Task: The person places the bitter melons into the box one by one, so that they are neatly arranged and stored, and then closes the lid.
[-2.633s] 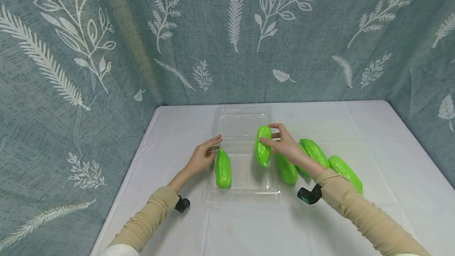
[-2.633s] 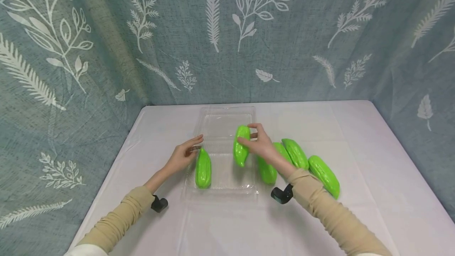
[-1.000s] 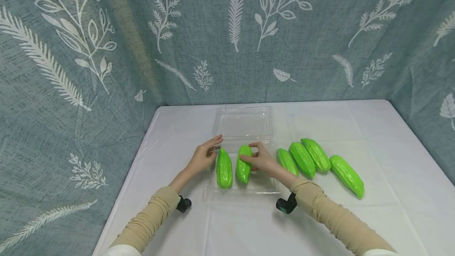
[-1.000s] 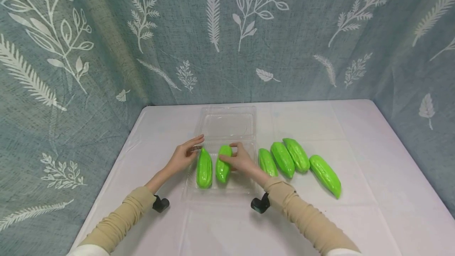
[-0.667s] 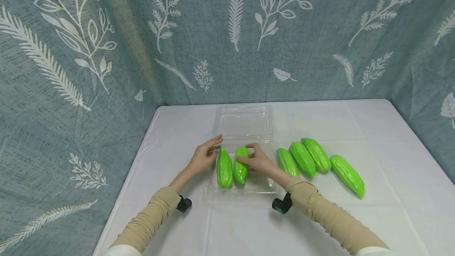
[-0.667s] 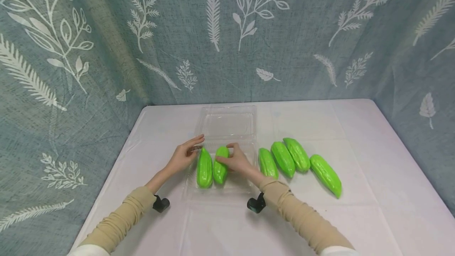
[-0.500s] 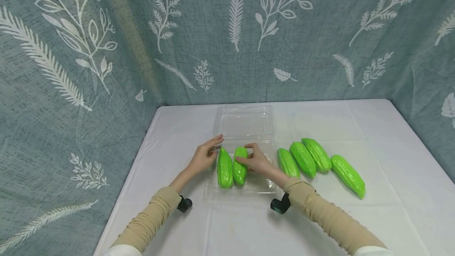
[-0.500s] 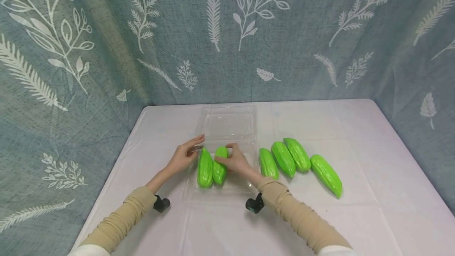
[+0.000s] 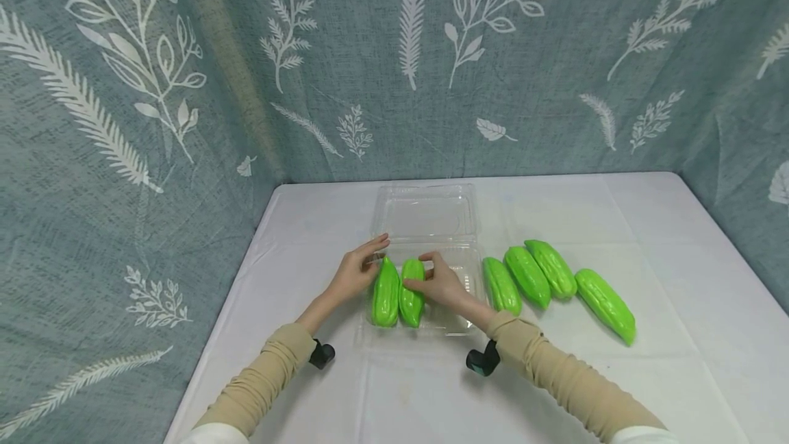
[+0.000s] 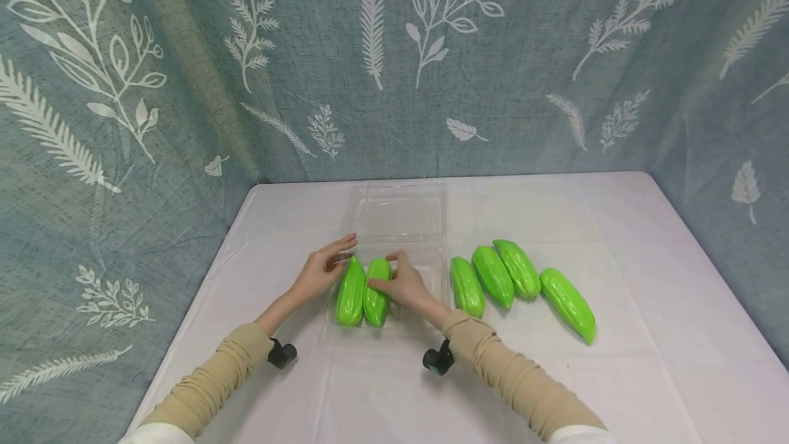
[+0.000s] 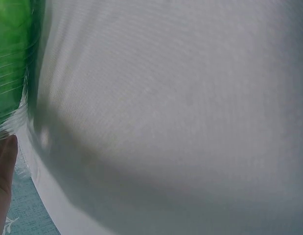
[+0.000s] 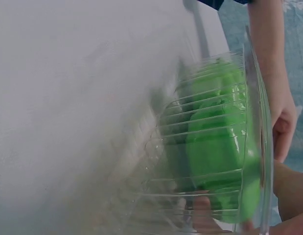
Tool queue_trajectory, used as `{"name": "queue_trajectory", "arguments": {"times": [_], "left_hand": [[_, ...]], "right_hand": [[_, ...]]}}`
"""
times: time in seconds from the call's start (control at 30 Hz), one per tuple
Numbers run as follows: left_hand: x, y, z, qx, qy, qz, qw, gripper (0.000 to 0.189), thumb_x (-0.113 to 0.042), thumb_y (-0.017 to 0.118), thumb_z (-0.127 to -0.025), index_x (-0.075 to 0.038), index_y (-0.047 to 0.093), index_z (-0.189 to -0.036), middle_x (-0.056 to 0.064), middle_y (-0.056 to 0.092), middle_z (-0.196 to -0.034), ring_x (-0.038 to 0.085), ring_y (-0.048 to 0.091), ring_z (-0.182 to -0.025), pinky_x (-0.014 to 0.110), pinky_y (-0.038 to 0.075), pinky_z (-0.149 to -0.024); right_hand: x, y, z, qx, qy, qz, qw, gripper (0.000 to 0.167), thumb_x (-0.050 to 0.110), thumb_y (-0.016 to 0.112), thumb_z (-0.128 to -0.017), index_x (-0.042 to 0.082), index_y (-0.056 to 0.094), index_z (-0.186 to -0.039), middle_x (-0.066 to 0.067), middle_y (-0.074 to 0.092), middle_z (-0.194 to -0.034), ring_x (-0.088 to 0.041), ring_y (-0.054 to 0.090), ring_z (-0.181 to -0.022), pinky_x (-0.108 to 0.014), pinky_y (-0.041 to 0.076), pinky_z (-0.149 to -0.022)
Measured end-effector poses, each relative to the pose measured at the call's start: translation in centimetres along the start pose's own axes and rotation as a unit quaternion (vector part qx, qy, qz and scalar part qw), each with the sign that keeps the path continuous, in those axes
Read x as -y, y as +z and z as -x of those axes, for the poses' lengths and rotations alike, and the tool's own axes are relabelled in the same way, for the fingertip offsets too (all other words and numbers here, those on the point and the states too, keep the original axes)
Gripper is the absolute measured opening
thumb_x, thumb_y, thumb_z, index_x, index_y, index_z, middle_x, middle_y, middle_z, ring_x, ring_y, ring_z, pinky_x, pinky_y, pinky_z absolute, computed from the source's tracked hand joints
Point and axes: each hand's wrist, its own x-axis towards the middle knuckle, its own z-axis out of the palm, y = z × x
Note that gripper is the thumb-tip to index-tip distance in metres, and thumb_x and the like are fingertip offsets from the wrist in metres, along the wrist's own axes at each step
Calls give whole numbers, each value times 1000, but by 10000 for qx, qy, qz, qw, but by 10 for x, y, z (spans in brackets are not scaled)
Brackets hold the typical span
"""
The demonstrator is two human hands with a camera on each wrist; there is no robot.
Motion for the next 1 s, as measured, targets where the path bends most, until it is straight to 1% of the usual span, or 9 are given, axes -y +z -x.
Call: {"name": "queue_trajectory", "arguments": {"times": [0.13, 0.3, 0.47, 0.67, 0.87, 1.0], "left_hand": [[0, 0, -1, -11, 15, -47, 10000, 47, 17, 48, -84, 7, 52, -129, 17, 43, -146, 36, 54, -122, 38, 48, -102], [1, 0, -1, -12, 13, -40, 10000, 46, 16, 48, -84, 7, 53, -129, 17, 44, -146, 36, 53, -123, 38, 47, -102], [1, 1, -1, -9, 28, -31, 10000, 47, 16, 48, -84, 6, 52, -130, 17, 43, -146, 35, 53, -124, 39, 47, -103], [0, 1, 0, 4, -43, -33, 10000, 47, 16, 48, -85, 5, 52, -130, 16, 43, -146, 35, 53, -124, 38, 47, -103], [-1, 0, 0, 4, -13, -50, 10000, 47, 16, 48, -85, 6, 52, -130, 16, 43, -146, 35, 53, -124, 38, 47, -103], [-1, 0, 1, 6, -4, -84, 10000, 47, 16, 48, -85, 6, 52, -130, 16, 43, -146, 35, 53, -124, 39, 47, -104]], "right_hand": [[-1, 1, 0, -39, -68, 53, 10000, 62, 26, 71, -83, -1, 42, -131, -24, 64, -107, -29, 65, -93, -33, 57, -72], [-3, 1, 1, -34, -97, 127, 9999, 62, 26, 71, -83, -1, 43, -132, -22, 64, -104, -26, 63, -88, -29, 56, -69], [-3, 1, 1, -13, -146, 149, 9998, 62, 26, 71, -84, -1, 43, -132, -21, 64, -103, -25, 63, -87, -30, 56, -69], [-5, 1, 1, 48, -71, 7, 10000, 64, 27, 70, -85, 1, 41, -135, -22, 63, -107, -24, 63, -88, -29, 57, -68], [-6, 0, 2, 98, -31, -21, 9999, 67, 30, 70, -85, 2, 39, -137, -23, 61, -112, -26, 63, -92, -31, 58, -71], [-6, -1, 3, 85, -43, -141, 9999, 67, 29, 70, -85, 1, 39, -138, -23, 61, -111, -26, 64, -90, -32, 59, -71]]}}
